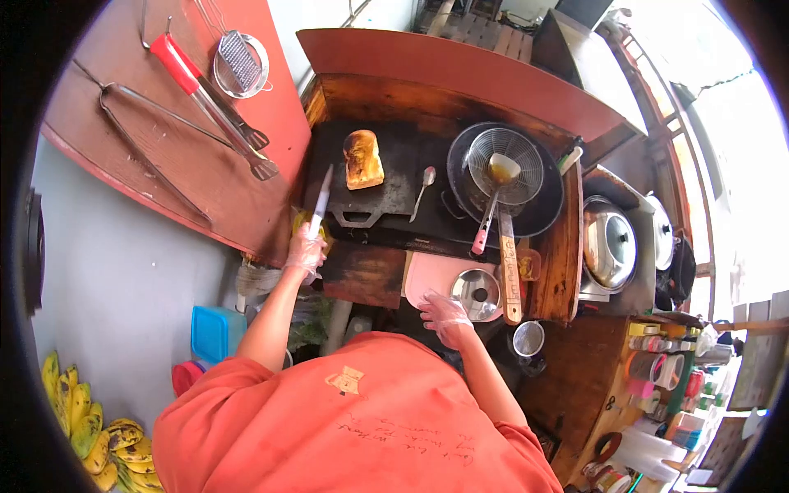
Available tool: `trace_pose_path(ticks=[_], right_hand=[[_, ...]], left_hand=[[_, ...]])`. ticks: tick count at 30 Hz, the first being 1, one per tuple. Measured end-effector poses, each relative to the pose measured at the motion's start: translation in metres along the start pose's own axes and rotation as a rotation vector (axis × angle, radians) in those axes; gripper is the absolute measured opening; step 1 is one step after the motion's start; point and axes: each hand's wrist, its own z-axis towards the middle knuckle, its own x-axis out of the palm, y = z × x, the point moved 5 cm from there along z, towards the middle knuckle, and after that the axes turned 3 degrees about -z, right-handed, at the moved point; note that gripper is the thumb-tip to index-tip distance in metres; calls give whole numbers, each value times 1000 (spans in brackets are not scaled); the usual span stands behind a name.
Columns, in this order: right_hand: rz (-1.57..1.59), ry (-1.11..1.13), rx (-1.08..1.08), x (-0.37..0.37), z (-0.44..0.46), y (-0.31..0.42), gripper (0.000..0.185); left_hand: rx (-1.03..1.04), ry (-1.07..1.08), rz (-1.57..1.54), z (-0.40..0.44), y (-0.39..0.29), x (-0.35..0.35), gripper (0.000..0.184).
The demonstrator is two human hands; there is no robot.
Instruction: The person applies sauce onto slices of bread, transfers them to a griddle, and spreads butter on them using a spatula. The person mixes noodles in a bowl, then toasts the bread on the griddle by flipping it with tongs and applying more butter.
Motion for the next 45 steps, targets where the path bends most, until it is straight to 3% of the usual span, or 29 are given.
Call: trace_pose_path(ticks=[1, 3, 4, 8, 10, 16, 21, 25, 32, 35, 38, 40, 41, 43, 45], right_hand=[[31, -6, 2, -5, 2, -6, 51], [30, -27, 8, -9, 0, -8, 49], [24, -44, 24, -11, -1, -11, 48], [30, -62, 2, -20, -5, -20, 46], [77, -78, 11, -27, -5, -28, 44], [100, -128, 31, -42, -14, -48, 47], [113, -161, 48, -47, -26, -55, 49], [120, -177, 48, -58, -30, -66, 47], [158, -187, 50, -77, -28, -79, 42], [162, -172, 41, -78, -30, -80, 43], [155, -199, 49, -76, -31, -77, 45], [163, -221, 55, -76, -34, -77, 46], [169, -213, 44, -77, -33, -78, 46], [190, -215, 56, -78, -31, -82, 45], [134, -197, 54, -84, -30, -88, 54]], left_hand=[[209, -86, 219, 27, 19, -12, 18], [482, -229, 372, 37, -9, -20, 35], [468, -217, 446, 42, -12, -24, 48], [576, -292, 715, 27, -72, -3, 55], [544, -215, 883, 31, -80, 10, 55], [663, -207, 751, 40, -78, 21, 45], [710, -342, 716, 23, -83, 16, 38], [580, -447, 728, 21, -76, 11, 34], [653, -448, 710, 19, -75, 7, 34], [632, -346, 693, 22, -73, 11, 36], [660, -435, 574, 23, -77, 9, 36], [556, -346, 715, 28, -72, 12, 36], [565, -338, 725, 28, -71, 13, 36], [802, -427, 498, 23, -80, 11, 36], [731, -394, 549, 31, -76, 12, 36]])
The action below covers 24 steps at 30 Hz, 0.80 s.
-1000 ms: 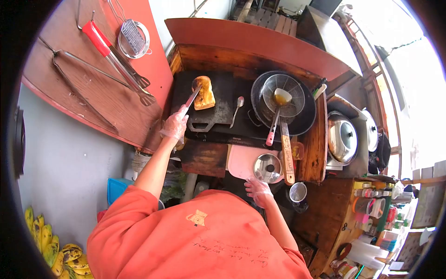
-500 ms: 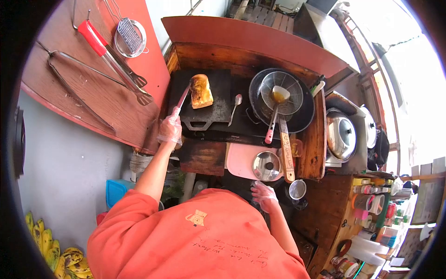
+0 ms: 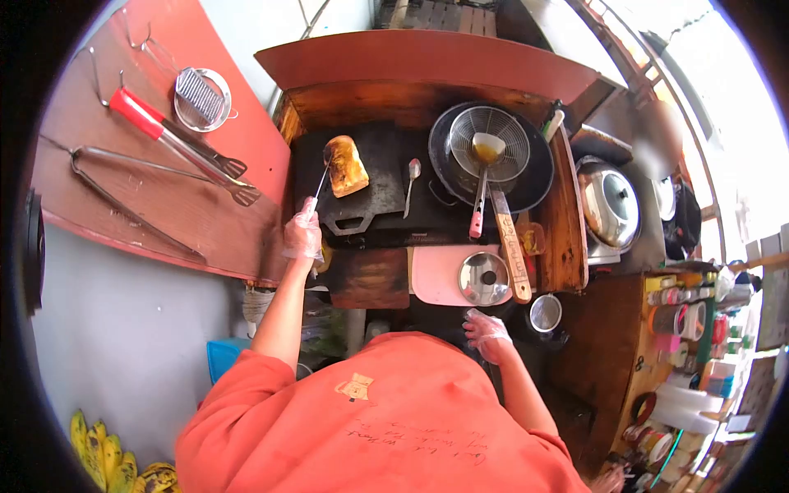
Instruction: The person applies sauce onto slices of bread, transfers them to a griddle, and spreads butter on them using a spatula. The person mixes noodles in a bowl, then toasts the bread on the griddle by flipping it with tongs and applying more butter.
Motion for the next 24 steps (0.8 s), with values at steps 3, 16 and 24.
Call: trace_pose_path(ticks=[3, 16, 24], right_hand=[[3, -47, 40, 3, -4, 2, 50], [91, -58, -190, 4, -19, 3, 22], [36, -222, -199, -9, -46, 6, 45]], left_hand=[[-50, 19, 26, 2, 6, 2, 33], [-278, 297, -777, 18, 73, 20, 42], [-541, 656, -1263, -44, -62, 5, 28]])
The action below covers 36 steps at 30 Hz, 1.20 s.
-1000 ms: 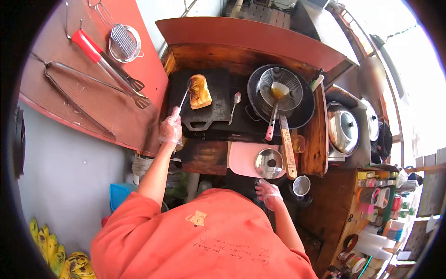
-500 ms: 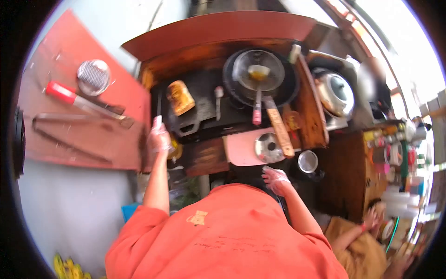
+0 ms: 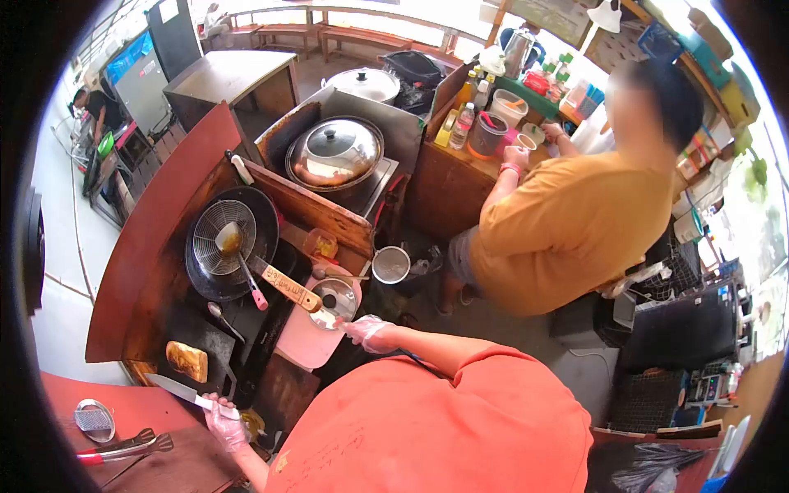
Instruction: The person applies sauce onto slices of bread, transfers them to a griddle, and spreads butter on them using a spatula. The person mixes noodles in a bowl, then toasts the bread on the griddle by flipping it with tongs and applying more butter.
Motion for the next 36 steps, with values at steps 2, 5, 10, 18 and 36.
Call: trace_pose_path(ticks=[2, 5, 10, 18, 36], right_hand=[[118, 122, 3, 3, 9, -8, 61], [271, 365, 55, 33, 43, -8, 69], [586, 823, -105, 149, 42, 86, 65], [594, 489, -178, 217, 43, 158, 65], [374, 592, 188, 157, 57, 66, 58]], left_hand=[[-54, 15, 29, -12, 0, 33, 21], [-109, 98, -89, -19, 14, 61, 18], [-181, 64, -178, -67, 35, 132, 20], [-164, 7, 149, -84, 41, 158, 18], [357, -542, 1162, 39, -30, -66, 40]])
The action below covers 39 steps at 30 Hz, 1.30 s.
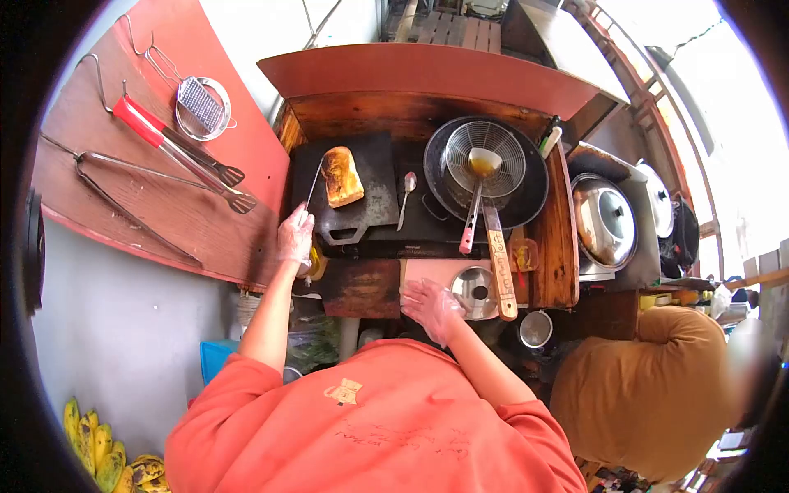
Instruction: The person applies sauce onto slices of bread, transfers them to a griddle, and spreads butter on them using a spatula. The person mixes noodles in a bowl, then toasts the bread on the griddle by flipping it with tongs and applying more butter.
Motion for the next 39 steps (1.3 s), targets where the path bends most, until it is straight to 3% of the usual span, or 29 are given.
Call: trace_pose_path(ticks=[5, 13, 17, 27, 29, 33, 35, 39], right_hand=[[-90, -82, -33, -41, -43, -7, 56], [58, -277, -72, -95, -87, -16, 57], [114, -286, -111, -106, -104, -17, 57], [136, -374, -144, -130, -133, -17, 57], [126, -397, -156, -134, -135, -16, 56], [109, -398, -138, -152, -136, -23, 55], [126, -407, -162, -157, -140, -25, 55], [-165, -533, -100, -144, -151, -19, 47]], left_hand=[[73, 30, 114, 18, 17, 22, 42], [-28, -10, 167, 23, 4, 22, 34], [31, -131, 89, 20, 6, 24, 33], [-36, -110, 104, 19, 12, 29, 29], [70, -127, -41, 22, 8, 30, 30], [78, -134, 104, 24, 7, 22, 31], [19, -39, 50, 22, -3, 24, 31], [-64, -22, -56, 27, 15, 31, 34]])
